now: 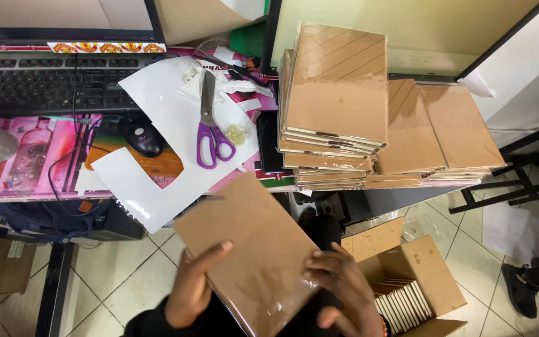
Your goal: The person picks up notebooks from a box and a shelf, removes clear plastic packaging from some of them, and stacks them on a desk next to a computer.
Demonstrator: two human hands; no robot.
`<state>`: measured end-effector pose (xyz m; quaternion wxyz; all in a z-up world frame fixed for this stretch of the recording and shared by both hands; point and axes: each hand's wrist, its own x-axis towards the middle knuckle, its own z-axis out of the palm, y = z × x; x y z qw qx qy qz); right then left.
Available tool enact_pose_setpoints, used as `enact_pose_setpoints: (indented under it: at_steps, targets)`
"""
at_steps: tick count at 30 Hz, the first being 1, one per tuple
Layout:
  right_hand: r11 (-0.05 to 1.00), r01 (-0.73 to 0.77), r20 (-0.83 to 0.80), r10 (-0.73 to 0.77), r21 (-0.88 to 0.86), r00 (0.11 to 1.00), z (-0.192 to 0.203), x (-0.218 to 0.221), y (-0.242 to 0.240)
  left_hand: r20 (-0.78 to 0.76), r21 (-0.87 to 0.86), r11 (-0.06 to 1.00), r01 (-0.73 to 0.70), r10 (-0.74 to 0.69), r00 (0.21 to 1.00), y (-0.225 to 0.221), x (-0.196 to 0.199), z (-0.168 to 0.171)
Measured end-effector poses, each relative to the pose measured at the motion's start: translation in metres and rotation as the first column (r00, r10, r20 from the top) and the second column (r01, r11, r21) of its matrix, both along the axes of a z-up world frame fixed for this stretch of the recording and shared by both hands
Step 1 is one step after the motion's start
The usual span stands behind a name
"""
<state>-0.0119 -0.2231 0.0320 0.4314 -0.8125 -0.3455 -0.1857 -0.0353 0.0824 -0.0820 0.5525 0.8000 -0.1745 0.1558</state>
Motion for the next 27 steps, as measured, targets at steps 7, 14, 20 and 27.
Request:
enact_pose_setpoints:
  at_steps: [7,14,20,27]
  targets:
    - [0.991,-0.046,0.109,0.06,-0.13,0.992,-0.022,0.028,0.028,-0.217,-0.4,0.854,-0.332,0.264,0.94,0.011,0.024,0.058]
    - [0.995,0.028,0.336,0.007,-0.1,0.942,-0.005,0.056,0.053,-0.443,-0.725,0.487,-0.487,0.212,0.871,0.008,0.038,0.1]
    - [0.983,-0.089,0.384,0.021,0.159,0.923,0.005,0.053,0.077,-0.477,-0.762,0.373,-0.529,0.228,0.849,0.017,0.039,0.11]
    - [0.963,-0.146,0.374,0.051,0.228,0.926,-0.027,0.039,0.058,-0.43,-0.8,0.377,-0.466,0.179,0.885,0.023,0.048,0.1]
